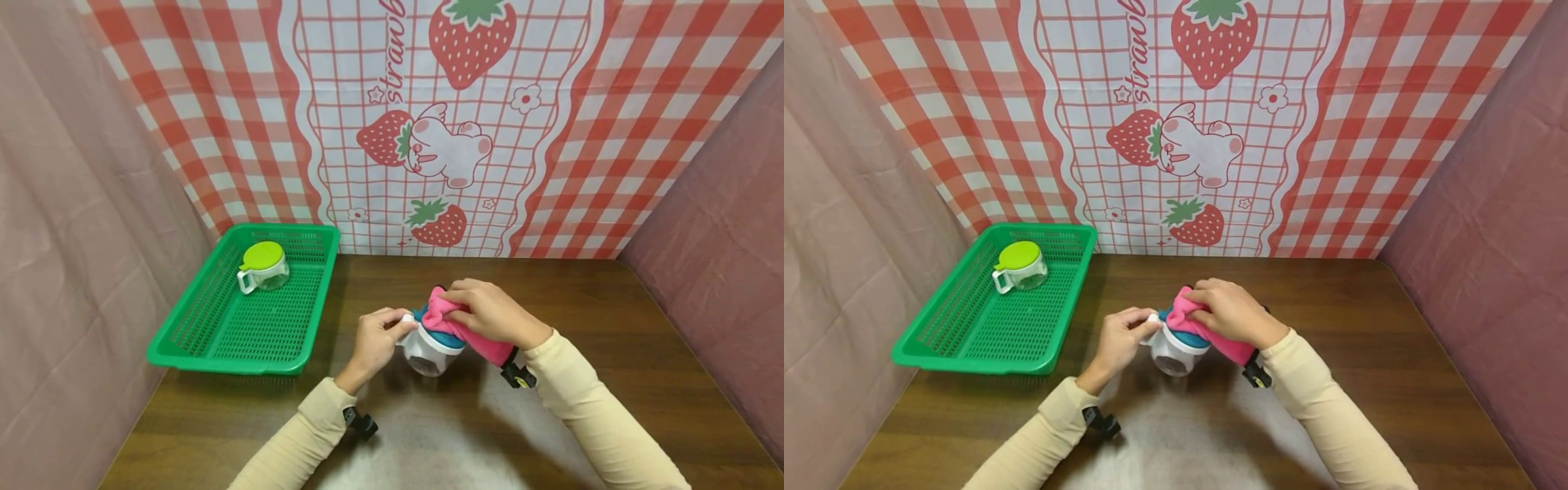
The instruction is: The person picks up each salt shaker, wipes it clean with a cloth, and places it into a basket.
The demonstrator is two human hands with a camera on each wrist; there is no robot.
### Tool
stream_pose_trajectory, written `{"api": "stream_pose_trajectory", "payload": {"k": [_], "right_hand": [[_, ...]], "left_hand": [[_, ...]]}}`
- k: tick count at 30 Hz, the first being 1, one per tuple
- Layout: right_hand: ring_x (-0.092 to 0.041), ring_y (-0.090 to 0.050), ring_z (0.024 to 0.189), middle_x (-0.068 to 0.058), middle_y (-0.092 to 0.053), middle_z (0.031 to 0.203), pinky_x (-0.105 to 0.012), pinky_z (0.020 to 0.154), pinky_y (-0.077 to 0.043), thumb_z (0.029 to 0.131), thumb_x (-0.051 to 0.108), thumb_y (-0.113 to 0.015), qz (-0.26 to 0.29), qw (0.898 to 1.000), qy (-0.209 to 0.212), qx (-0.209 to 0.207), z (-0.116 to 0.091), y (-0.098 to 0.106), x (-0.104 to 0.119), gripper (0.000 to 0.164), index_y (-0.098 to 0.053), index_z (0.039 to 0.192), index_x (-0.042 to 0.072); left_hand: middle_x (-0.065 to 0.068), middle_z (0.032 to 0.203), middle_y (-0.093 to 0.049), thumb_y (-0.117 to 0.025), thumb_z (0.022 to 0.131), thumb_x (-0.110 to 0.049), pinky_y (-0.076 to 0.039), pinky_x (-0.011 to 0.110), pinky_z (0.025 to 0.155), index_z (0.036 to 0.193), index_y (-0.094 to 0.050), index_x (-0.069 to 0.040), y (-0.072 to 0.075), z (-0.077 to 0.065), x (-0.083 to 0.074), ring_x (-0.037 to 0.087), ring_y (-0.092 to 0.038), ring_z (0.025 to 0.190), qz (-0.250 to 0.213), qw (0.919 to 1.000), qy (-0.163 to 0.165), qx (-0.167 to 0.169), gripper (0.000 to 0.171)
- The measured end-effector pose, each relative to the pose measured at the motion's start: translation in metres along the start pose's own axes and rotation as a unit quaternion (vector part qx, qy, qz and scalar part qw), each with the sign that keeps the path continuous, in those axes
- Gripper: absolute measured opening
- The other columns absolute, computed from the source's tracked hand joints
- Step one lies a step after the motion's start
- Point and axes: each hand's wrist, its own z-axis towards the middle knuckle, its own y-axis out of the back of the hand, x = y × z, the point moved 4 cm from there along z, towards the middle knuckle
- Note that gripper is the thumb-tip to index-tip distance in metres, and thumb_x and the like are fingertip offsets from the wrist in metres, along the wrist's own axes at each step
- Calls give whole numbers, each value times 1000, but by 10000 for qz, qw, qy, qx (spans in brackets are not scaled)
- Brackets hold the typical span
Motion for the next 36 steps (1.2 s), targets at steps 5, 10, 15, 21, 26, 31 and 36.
{"api": "stream_pose_trajectory", "payload": {"k": [5,10,15,21,26,31,36], "right_hand": [[-14,-60,82,0,-67,90,-33,72,-53,84,14,-75,-16,10000,-62,28,0,0,-1,21,-74,104,10],[-14,-60,82,0,-66,89,-34,72,-54,84,14,-75,-5,9997,-197,131,0,1,-3,17,-74,101,10],[-14,-60,83,-1,-66,91,-33,72,-55,85,14,-75,6,9995,-265,160,-2,1,-6,20,-74,104,9],[-13,-59,82,-1,-67,92,-32,72,-54,84,14,-75,31,9992,-374,115,-6,0,-13,26,-73,109,8],[-12,-58,79,0,-65,89,-31,69,-52,84,14,-75,38,9991,-405,94,-10,1,-16,26,-73,109,8],[-12,-58,78,0,-66,89,-30,68,-51,84,14,-75,55,9988,-467,95,-13,2,-20,27,-73,110,8],[-11,-55,75,1,-65,86,-28,66,-48,84,14,-75,96,9985,-537,104,-15,2,-23,27,-73,109,8]], "left_hand": [[19,79,-71,-80,74,0,-47,14,59,86,-75,5,-3,0,-1,5,-57,67,105,9999,48,114,14],[15,79,-72,-81,76,-7,-48,15,60,87,-77,0,-1,-2,-4,3,-57,69,-61,9995,-181,267,14],[14,80,-72,-80,78,-9,-48,15,60,88,-77,-2,-1,-3,-7,3,-58,70,-126,9985,-333,428,13],[18,82,-72,-78,78,-4,-48,14,62,89,-76,3,-3,-5,-11,7,-59,72,-45,9978,-391,532,13],[21,81,-71,-77,78,1,-48,14,61,88,-74,7,1,-7,-30,10,-60,71,-32,9963,-589,617,12],[21,79,-71,-75,78,3,-50,17,61,86,-74,8,5,-8,-50,11,-61,70,-87,9943,-828,666,10],[22,80,-71,-75,78,3,-50,16,61,87,-74,9,6,-8,-51,11,-61,71,-82,9946,-791,668,10]]}}
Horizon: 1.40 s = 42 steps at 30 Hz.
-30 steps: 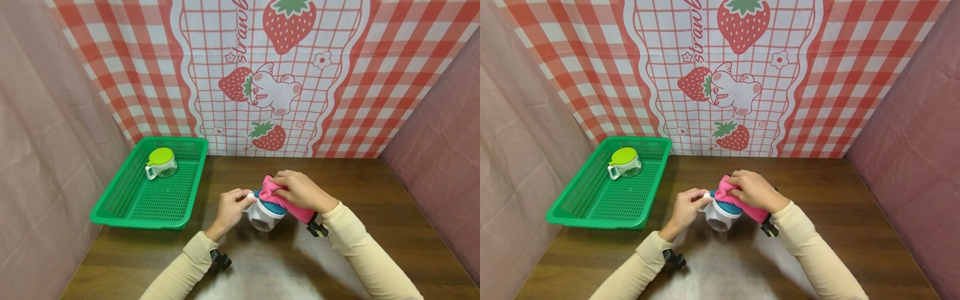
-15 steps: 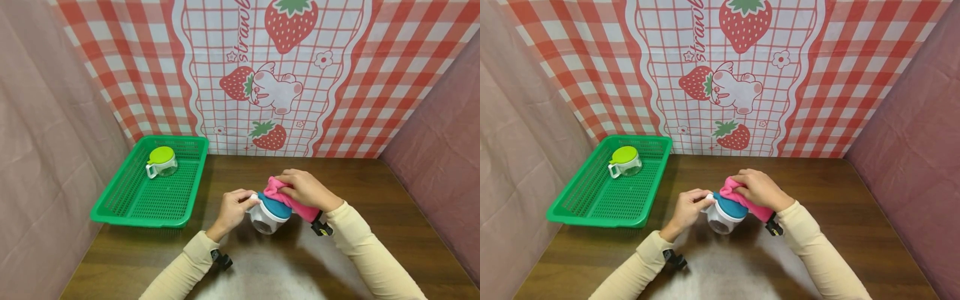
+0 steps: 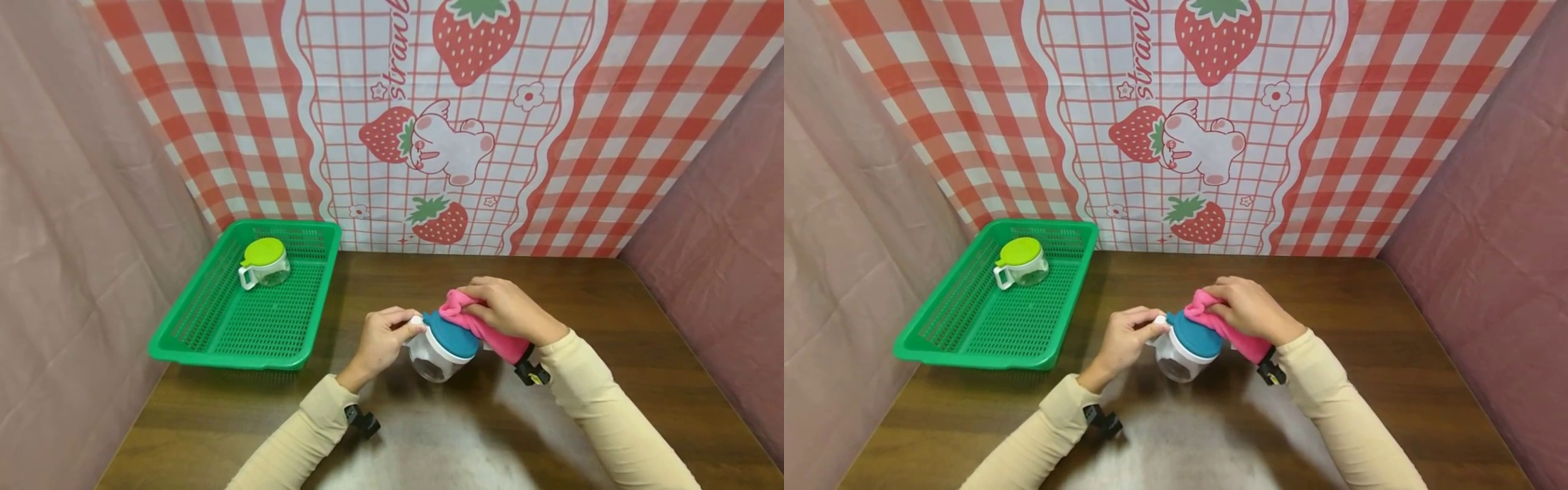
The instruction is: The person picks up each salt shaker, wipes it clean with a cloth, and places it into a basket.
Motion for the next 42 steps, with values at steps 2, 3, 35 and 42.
{"api": "stream_pose_trajectory", "payload": {"k": [2,3,35,42], "right_hand": [[-11,-54,75,1,-64,85,-28,66,-48,84,15,-75,-4,10000,-3,-2,-1,0,-2,26,-73,109,8],[-11,-55,75,1,-64,85,-28,66,-48,84,15,-75,-14,10000,-5,3,-1,-1,-2,26,-73,109,9],[-7,-49,71,6,-61,80,-23,64,-43,86,12,-73,395,9991,-102,142,-12,-8,-6,23,-74,109,11],[-7,-50,73,6,-61,82,-23,64,-43,86,12,-73,489,9986,-105,195,-11,-11,-2,21,-75,107,11]], "left_hand": [[22,80,-71,-76,78,3,-50,16,61,87,-74,9,0,0,1,10,-61,71,9,10000,51,-39,11],[22,80,-71,-76,78,3,-50,16,61,87,-74,9,0,0,2,10,-60,70,16,9999,72,-70,11],[23,79,-71,-79,75,2,-45,12,58,86,-74,9,8,2,24,5,-57,66,236,9906,883,-1019,14],[18,79,-72,-82,75,-7,-48,14,58,87,-77,2,7,2,51,5,-59,66,288,9912,779,-1027,16]]}}
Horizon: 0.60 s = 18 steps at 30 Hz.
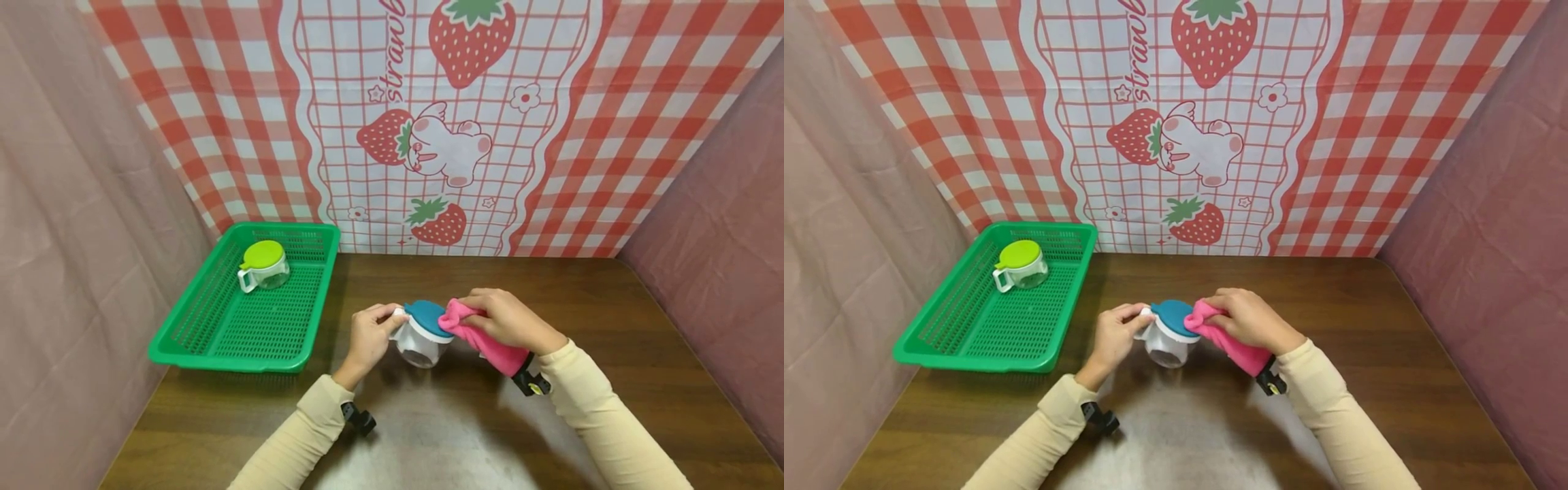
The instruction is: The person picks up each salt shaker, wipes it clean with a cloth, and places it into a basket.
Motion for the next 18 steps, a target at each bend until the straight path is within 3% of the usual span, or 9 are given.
{"api": "stream_pose_trajectory", "payload": {"k": [2,18], "right_hand": [[-7,-49,72,6,-61,81,-23,64,-43,86,13,-73,42,10000,-1,10,0,0,1,19,-75,105,12],[-8,-50,72,6,-58,79,-23,64,-44,85,14,-75,-25,9999,100,-64,5,-2,13,7,-72,91,14]], "left_hand": [[16,79,-72,-82,75,-10,-49,15,57,87,-78,0,-2,1,10,4,-59,66,-8,10000,-24,3,17],[13,78,-73,-82,76,-14,-48,15,58,86,-78,-3,-4,0,6,5,-59,66,73,9999,-68,46,15]]}}
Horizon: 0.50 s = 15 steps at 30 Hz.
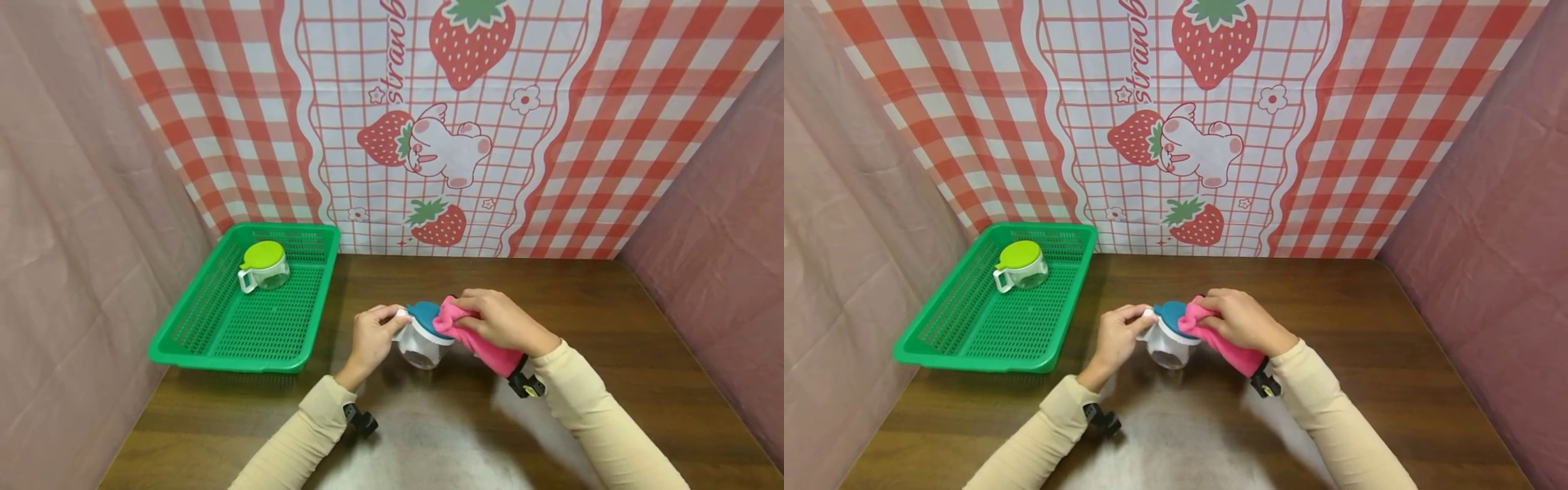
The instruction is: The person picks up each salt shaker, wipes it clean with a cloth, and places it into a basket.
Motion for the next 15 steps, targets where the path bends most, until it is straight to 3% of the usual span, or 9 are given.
{"api": "stream_pose_trajectory", "payload": {"k": [10,15], "right_hand": [[-7,-43,69,7,-51,75,-22,64,-38,86,11,-73,-89,9992,360,-154,6,-2,12,6,-68,84,15],[-7,-45,72,6,-55,80,-23,65,-41,87,11,-71,-65,9985,484,-245,8,-1,17,6,-71,91,14]], "left_hand": [[14,74,-71,-82,74,-9,-45,14,55,84,-78,-1,-2,-3,-2,1,-55,63,-27,9999,-101,8,14],[14,73,-70,-82,76,-10,-44,14,54,84,-77,-1,-5,-5,-5,0,-54,63,-29,9998,-168,97,13]]}}
